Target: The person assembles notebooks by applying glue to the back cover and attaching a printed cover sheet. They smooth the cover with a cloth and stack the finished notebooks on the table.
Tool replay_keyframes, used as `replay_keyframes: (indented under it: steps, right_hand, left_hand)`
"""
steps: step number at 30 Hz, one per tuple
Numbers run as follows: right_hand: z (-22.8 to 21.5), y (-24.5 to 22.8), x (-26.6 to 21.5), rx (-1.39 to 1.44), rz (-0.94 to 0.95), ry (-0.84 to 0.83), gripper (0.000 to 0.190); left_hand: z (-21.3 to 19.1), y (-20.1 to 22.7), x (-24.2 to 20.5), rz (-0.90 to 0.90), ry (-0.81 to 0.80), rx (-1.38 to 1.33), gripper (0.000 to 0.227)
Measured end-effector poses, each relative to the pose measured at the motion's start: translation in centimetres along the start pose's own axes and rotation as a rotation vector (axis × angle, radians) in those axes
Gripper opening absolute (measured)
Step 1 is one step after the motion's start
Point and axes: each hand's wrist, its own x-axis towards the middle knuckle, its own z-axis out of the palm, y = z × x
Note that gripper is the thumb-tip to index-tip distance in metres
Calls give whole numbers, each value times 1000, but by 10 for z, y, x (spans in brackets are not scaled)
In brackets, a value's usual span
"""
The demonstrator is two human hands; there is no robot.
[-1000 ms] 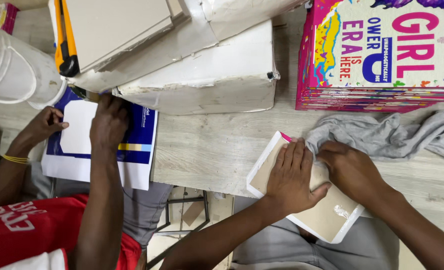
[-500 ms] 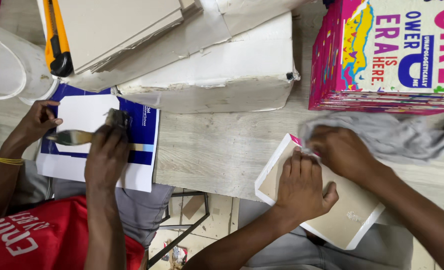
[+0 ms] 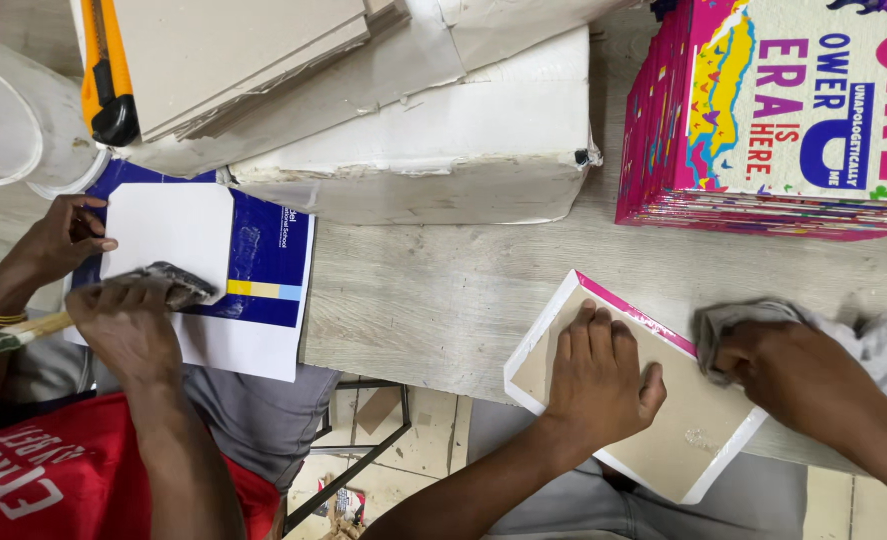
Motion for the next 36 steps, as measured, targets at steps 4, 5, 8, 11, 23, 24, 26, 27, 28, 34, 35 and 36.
replay_keyframes:
  steps: [4,5,8,11,23,24,26,27,28,34,35,36]
  right_hand:
    - [-41,-73,55,207,-223,180,10]
    - [-53,-94,76,239,-311,249,6]
    - [-91,-135,84,233,-389,287,16]
    - [-84,-113,54,205,-314,166,12]
    - [20,78,-49,182,10,-29,19]
    - [28,101,-41,183,11,-17,19]
    - [52,147,-28,108,68,363,25]
    - [49,138,-31,115,63,370,25]
    - [45,129,-35,332,21,533,32]
    - [-6,2,-74,384,-289,848,38]
    - [-6,-16,-78,507,-306,684,38]
    - [-7,-29,-87,509,-307,684,38]
  left_hand:
    - [13,-8,-6,57,35,13,46]
    - [19,-8,-7,88,79,15,46]
    - [39,-14,-19,77,103,35,46]
    - [38,-13,-18,64,107,50,36]
    - [-31,13,-19,-397,83,-683,27]
    - [-44,12,-30,-386,89,-682,27]
    - [-70,17,-66,-796,177,-819,13]
    - [-63,15,-87,-790,180,-810,13]
    - [-56,12,-107,-1109,202,-944,20]
    - [-49,34,-109,-1661,18,-1385,42]
    - [-33,38,-120,-1540,45,-1453,31]
    - [-28,45,-127,-1540,46,-1451,31]
